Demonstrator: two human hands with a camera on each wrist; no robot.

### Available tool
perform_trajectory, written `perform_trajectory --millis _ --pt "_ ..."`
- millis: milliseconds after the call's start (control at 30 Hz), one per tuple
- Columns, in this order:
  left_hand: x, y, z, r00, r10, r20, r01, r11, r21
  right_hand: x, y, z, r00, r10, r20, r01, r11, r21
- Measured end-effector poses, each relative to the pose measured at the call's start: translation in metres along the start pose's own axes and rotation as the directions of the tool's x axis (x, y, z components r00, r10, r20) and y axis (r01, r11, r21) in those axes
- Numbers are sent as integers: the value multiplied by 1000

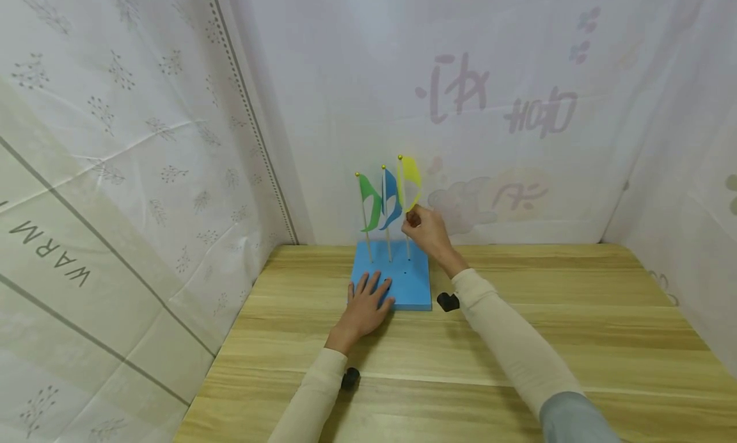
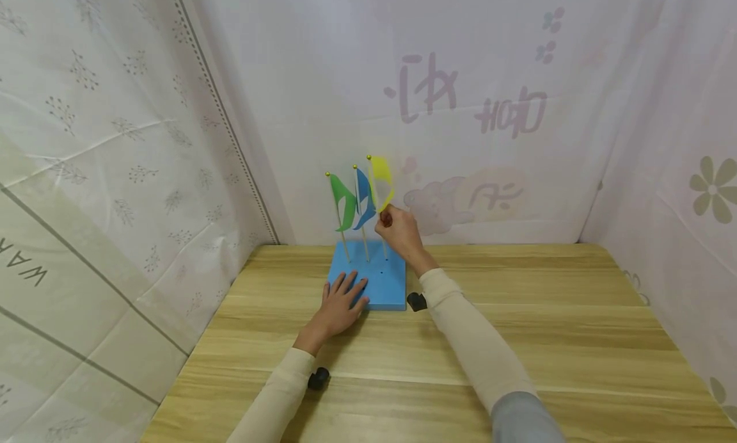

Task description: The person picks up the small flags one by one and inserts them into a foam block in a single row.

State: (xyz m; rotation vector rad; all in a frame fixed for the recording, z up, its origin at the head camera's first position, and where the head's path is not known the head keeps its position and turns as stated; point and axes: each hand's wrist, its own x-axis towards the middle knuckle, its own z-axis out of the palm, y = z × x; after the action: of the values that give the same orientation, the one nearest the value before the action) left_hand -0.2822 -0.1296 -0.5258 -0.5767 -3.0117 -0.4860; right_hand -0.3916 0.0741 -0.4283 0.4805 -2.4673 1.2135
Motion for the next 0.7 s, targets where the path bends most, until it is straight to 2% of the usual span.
perform_trajectory --millis 333,567,700 --pt "1 -3 3 1000 9 -8 -9 1000 -7 -6 12 10 1000 -4 -22 4 1000 -15" --pt "1 -3 1 1000 11 -7 -11 1000 -11 -12 19 16 1000 17 20 -16 999 -29" --pt "1 -1 0 1000 7 -1 -7 1000 -9 -13 22 18 1000 11 14 -11 1000 -23"
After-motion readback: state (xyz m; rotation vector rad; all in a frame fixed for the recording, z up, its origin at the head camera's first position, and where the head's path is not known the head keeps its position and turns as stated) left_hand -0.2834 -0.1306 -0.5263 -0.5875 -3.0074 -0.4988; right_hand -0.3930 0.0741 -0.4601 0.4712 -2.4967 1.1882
